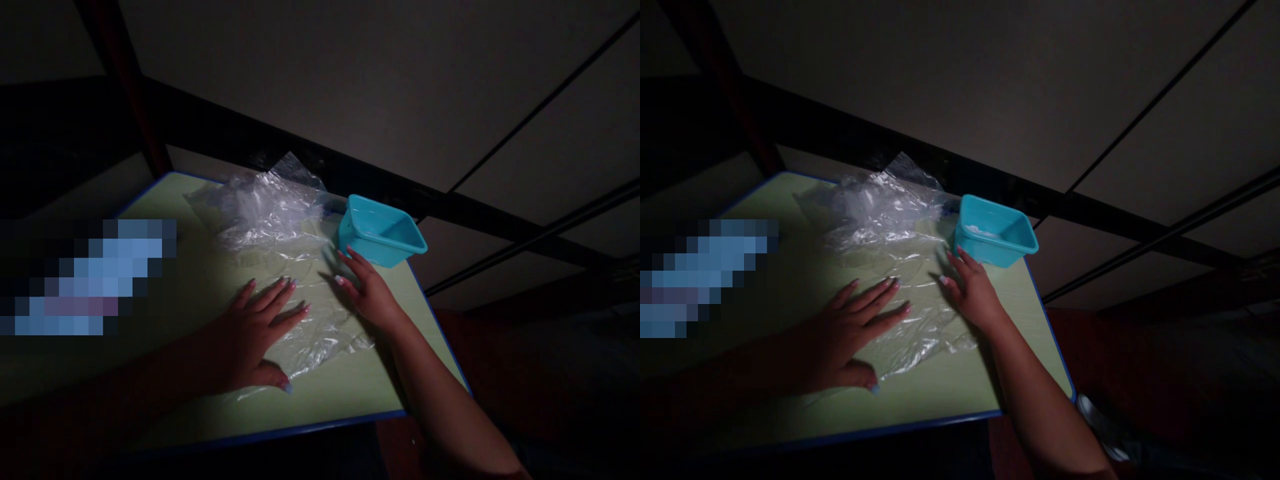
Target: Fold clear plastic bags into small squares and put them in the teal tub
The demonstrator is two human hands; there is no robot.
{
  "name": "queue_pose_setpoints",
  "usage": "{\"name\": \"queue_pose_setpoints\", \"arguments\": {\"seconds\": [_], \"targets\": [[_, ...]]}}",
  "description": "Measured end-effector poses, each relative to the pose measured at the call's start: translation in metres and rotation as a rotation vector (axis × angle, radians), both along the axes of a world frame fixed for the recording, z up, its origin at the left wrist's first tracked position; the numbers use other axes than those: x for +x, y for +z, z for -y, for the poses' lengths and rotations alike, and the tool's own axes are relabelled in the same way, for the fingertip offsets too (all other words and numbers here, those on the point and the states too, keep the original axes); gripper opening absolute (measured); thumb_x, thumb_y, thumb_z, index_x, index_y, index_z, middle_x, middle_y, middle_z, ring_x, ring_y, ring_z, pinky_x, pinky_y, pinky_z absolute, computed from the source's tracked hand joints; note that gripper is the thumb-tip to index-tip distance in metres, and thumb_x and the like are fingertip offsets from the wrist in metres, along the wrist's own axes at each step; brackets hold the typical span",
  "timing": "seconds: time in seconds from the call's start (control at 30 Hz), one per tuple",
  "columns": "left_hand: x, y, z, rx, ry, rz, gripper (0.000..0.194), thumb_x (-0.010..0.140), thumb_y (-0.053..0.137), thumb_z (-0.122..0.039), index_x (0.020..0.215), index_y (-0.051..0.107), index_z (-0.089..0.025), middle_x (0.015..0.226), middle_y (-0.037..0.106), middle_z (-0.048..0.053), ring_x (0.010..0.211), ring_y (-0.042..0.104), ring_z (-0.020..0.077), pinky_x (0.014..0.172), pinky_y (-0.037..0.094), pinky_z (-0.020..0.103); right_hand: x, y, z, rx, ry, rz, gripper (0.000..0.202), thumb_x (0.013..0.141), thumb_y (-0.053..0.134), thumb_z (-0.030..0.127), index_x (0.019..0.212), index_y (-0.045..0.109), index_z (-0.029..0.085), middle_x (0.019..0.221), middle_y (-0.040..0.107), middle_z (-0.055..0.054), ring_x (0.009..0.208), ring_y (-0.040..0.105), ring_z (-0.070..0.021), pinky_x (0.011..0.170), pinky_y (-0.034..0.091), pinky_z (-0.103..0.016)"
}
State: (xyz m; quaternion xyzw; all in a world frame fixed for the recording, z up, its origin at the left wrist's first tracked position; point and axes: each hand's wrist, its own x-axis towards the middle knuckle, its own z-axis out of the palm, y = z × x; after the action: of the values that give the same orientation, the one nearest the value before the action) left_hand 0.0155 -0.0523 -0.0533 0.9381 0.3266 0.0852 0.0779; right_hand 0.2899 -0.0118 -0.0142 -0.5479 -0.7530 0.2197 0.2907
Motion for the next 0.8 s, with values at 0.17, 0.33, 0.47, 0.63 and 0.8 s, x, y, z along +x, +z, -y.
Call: {"name": "queue_pose_setpoints", "arguments": {"seconds": [0.17, 0.33, 0.47, 0.63, 0.8], "targets": [[0.002, 0.0, -0.002, 0.091, 0.09, 0.037, 0.099, 0.079, 0.055, -0.073, 0.153, 0.025, -0.013, 0.159, 0.018, 0.02, 0.147, 0.018, 0.0373, 0.116, 0.007, 0.061, -0.025, 0.014, 0.037, -0.046, 0.461, 0.426, 0.07, 0.098, 0.044, 0.043, 0.156, 0.011, 0.024, 0.161, 0.015, -0.011, 0.149, 0.011, -0.0249, 0.116, 0.004, -0.06], [0.0, -0.006, -0.002, 0.052, 0.096, -0.03, 0.1, 0.078, 0.054, -0.074, 0.152, 0.028, -0.01, 0.158, 0.021, 0.02, 0.147, 0.02, 0.0364, 0.115, 0.015, 0.061, -0.036, 0.014, 0.048, -0.173, 0.602, 0.52, 0.07, 0.1, 0.038, 0.046, 0.156, 0.005, 0.021, 0.16, 0.013, -0.013, 0.149, 0.009, -0.0236, 0.115, -0.001, -0.061], [-0.001, -0.005, -0.001, 0.026, 0.099, -0.045, 0.102, 0.077, 0.056, -0.074, 0.153, 0.025, -0.013, 0.159, 0.018, 0.02, 0.147, 0.019, 0.0363, 0.114, 0.014, 0.062, -0.028, 0.013, 0.039, -0.248, 0.337, 0.655, 0.074, 0.098, 0.037, 0.052, 0.155, 0.013, 0.01, 0.159, 0.006, -0.019, 0.148, 0.002, -0.0318, 0.114, 0.004, -0.064], [-0.001, -0.002, -0.002, 0.002, 0.09, -0.045, 0.103, 0.077, 0.055, -0.075, 0.153, 0.024, -0.012, 0.159, 0.019, 0.021, 0.147, 0.018, 0.0376, 0.114, 0.012, 0.063, -0.019, 0.007, 0.031, -0.239, 0.016, 0.755, 0.084, 0.094, 0.043, 0.056, 0.153, 0.018, 0.002, 0.156, 0.01, -0.026, 0.147, 0.007, -0.0366, 0.115, 0.01, -0.062], [0.0, 0.007, -0.006, -0.056, 0.046, -0.07, 0.098, 0.082, 0.047, -0.075, 0.153, 0.023, -0.011, 0.159, 0.016, 0.021, 0.148, 0.016, 0.0346, 0.116, 0.01, 0.058, -0.027, 0.005, 0.036, -0.104, 0.261, 0.673, 0.072, 0.097, 0.037, 0.053, 0.156, 0.015, 0.017, 0.16, 0.01, -0.013, 0.148, 0.01, -0.0271, 0.115, 0.008, -0.062]]}}
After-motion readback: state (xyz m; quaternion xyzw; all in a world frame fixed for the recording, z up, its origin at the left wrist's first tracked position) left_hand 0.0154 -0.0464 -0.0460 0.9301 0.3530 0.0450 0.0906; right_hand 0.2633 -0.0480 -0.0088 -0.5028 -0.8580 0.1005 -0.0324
